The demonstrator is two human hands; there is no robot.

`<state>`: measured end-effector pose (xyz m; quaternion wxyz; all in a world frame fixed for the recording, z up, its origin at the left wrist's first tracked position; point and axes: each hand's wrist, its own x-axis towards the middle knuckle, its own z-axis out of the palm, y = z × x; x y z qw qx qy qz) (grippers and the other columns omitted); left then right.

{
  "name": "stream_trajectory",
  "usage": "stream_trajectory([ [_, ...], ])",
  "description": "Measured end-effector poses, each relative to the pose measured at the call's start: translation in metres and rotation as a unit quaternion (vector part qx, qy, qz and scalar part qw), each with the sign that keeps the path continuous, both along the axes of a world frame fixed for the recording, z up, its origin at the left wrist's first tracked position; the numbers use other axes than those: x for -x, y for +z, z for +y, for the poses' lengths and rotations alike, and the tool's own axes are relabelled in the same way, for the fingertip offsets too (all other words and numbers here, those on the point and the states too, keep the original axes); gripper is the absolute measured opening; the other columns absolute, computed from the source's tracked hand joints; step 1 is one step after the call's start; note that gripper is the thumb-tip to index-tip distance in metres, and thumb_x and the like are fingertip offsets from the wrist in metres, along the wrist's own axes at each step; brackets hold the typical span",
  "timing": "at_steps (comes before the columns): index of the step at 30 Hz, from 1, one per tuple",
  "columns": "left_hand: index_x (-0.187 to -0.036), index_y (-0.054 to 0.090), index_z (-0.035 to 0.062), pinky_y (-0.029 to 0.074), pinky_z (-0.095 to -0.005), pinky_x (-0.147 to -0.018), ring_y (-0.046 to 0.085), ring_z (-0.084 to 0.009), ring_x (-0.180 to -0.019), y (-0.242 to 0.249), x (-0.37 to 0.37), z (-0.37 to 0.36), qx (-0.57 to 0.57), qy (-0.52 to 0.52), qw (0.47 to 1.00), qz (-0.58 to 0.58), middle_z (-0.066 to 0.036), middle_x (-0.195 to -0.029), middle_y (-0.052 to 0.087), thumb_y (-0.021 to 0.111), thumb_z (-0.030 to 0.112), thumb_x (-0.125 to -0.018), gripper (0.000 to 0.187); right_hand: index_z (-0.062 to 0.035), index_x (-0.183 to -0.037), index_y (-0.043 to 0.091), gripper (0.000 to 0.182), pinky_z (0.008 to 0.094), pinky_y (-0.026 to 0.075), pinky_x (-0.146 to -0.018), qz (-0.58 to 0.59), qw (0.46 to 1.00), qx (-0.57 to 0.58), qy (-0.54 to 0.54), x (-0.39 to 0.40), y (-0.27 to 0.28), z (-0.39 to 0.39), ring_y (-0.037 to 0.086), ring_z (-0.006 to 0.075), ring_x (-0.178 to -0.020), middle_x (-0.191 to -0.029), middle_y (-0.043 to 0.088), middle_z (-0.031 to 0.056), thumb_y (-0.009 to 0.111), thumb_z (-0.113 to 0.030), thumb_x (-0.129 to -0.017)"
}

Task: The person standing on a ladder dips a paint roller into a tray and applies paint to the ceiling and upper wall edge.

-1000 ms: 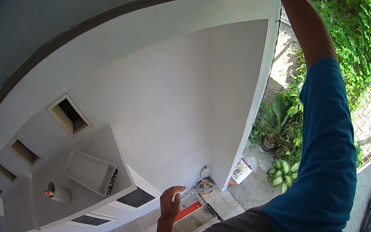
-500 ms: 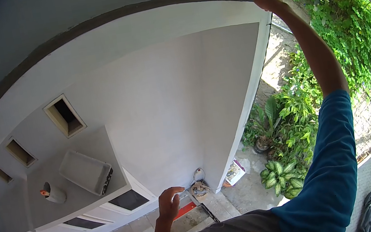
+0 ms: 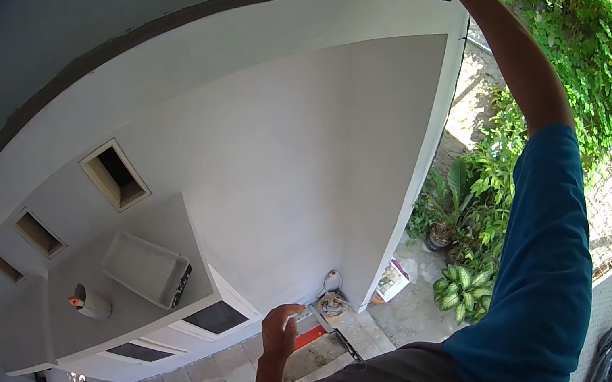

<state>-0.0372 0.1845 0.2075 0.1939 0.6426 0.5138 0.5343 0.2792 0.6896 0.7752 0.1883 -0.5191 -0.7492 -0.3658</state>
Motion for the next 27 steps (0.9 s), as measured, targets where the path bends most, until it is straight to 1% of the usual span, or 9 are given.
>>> stream_trajectory([
  [2,-0.097,0.068,-0.0001,0.052,-0.0416,-0.090,0.070,-0.0321,-0.098,-0.003,-0.002,-0.001,0.002,-0.005,1.000,-0.004,-0.018,-0.099,0.072,0.039,0.050,-0.102,0.058,0.0080,-0.103,0.064,0.027,0.0433,0.062,-0.071,-0.099,0.995,-0.014,0.004,-0.017,-0.020,-0.017,0.071,0.0367,-0.093,-0.098,0.067,0.0288,0.058,-0.016,-0.093],
  [4,-0.102,0.067,0.0016,0.051,-0.0417,-0.090,0.069,-0.0335,-0.098,-0.009,-0.004,0.000,-0.003,-0.031,0.999,-0.014,-0.016,-0.103,0.072,0.050,0.018,-0.092,0.026,0.0098,-0.099,0.063,0.027,0.0438,0.061,-0.065,-0.106,0.994,0.026,0.019,-0.026,-0.041,-0.056,0.073,0.0335,-0.079,-0.090,0.067,0.0283,0.058,-0.017,-0.095],
  [7,-0.101,0.067,0.0012,0.051,-0.0416,-0.090,0.069,-0.0335,-0.098,-0.008,-0.008,0.001,-0.005,-0.039,0.999,-0.012,-0.017,-0.103,0.072,0.050,0.019,-0.092,0.026,0.0103,-0.095,0.062,0.031,0.0449,0.060,-0.060,0.041,0.991,0.110,0.070,-0.027,-0.061,-0.092,0.070,0.0327,-0.060,-0.082,0.067,0.0284,0.056,-0.020,-0.097],
  [9,-0.101,0.067,0.0010,0.052,-0.0417,-0.089,0.069,-0.0335,-0.098,-0.008,-0.009,-0.002,-0.006,-0.035,0.999,-0.010,-0.017,-0.102,0.072,0.050,0.019,-0.092,0.026,0.0105,-0.100,0.060,0.032,0.0462,0.059,-0.060,-0.021,0.993,0.074,0.093,-0.043,-0.067,-0.061,0.069,0.0350,-0.057,-0.085,0.067,0.0307,0.055,-0.021,-0.099],
  [11,-0.101,0.067,0.0008,0.052,-0.0417,-0.089,0.069,-0.0335,-0.097,-0.007,-0.006,-0.005,-0.010,-0.027,1.000,-0.008,-0.017,-0.102,0.072,0.050,0.020,-0.092,0.027,0.0026,-0.086,0.068,0.031,0.0498,0.057,-0.076,0.011,0.996,0.031,0.083,-0.042,-0.070,-0.053,0.069,0.0413,-0.080,-0.078,0.068,0.0242,0.056,-0.023,-0.099],
  [18,-0.101,0.067,0.0008,0.052,-0.0418,-0.088,0.069,-0.0337,-0.097,-0.005,-0.001,-0.012,-0.016,-0.006,1.000,-0.011,-0.017,-0.101,0.072,0.049,0.028,-0.096,0.033,0.0030,-0.093,0.066,0.030,0.0491,0.056,-0.081,0.109,0.993,-0.012,0.036,-0.026,-0.039,-0.010,0.068,0.0415,-0.091,-0.090,0.068,0.0248,0.055,-0.024,-0.100],
  [24,-0.101,0.067,0.0005,0.052,-0.0420,-0.088,0.069,-0.0341,-0.096,0.003,-0.001,-0.010,-0.025,-0.014,1.000,-0.011,-0.017,-0.101,0.072,0.049,0.025,-0.092,0.031,0.0036,-0.093,0.063,0.034,0.0467,0.058,-0.059,-0.211,0.963,-0.158,0.062,-0.057,-0.019,0.034,0.069,0.0386,-0.064,-0.095,0.066,0.0251,0.050,-0.026,-0.102],
  [26,-0.100,0.067,0.0003,0.052,-0.0420,-0.088,0.069,-0.0343,-0.096,-0.002,0.001,-0.013,-0.029,-0.006,0.999,-0.019,-0.018,-0.100,0.072,0.050,0.025,-0.092,0.031,0.0053,-0.098,0.056,0.030,0.0384,0.055,-0.044,0.134,0.984,0.083,0.083,-0.051,-0.033,-0.026,0.067,0.0292,-0.052,-0.069,0.065,0.0174,0.053,-0.024,-0.100],
  [27,-0.100,0.067,0.0003,0.052,-0.0420,-0.088,0.069,-0.0343,-0.096,-0.003,0.001,-0.014,-0.030,-0.008,0.999,-0.021,-0.018,-0.100,0.072,0.050,0.025,-0.092,0.031,0.0053,-0.098,0.056,0.030,0.0384,0.055,-0.044,0.132,0.984,0.082,0.081,-0.053,-0.036,-0.036,0.067,0.0292,-0.052,-0.069,0.065,0.0174,0.053,-0.024,-0.100],
])
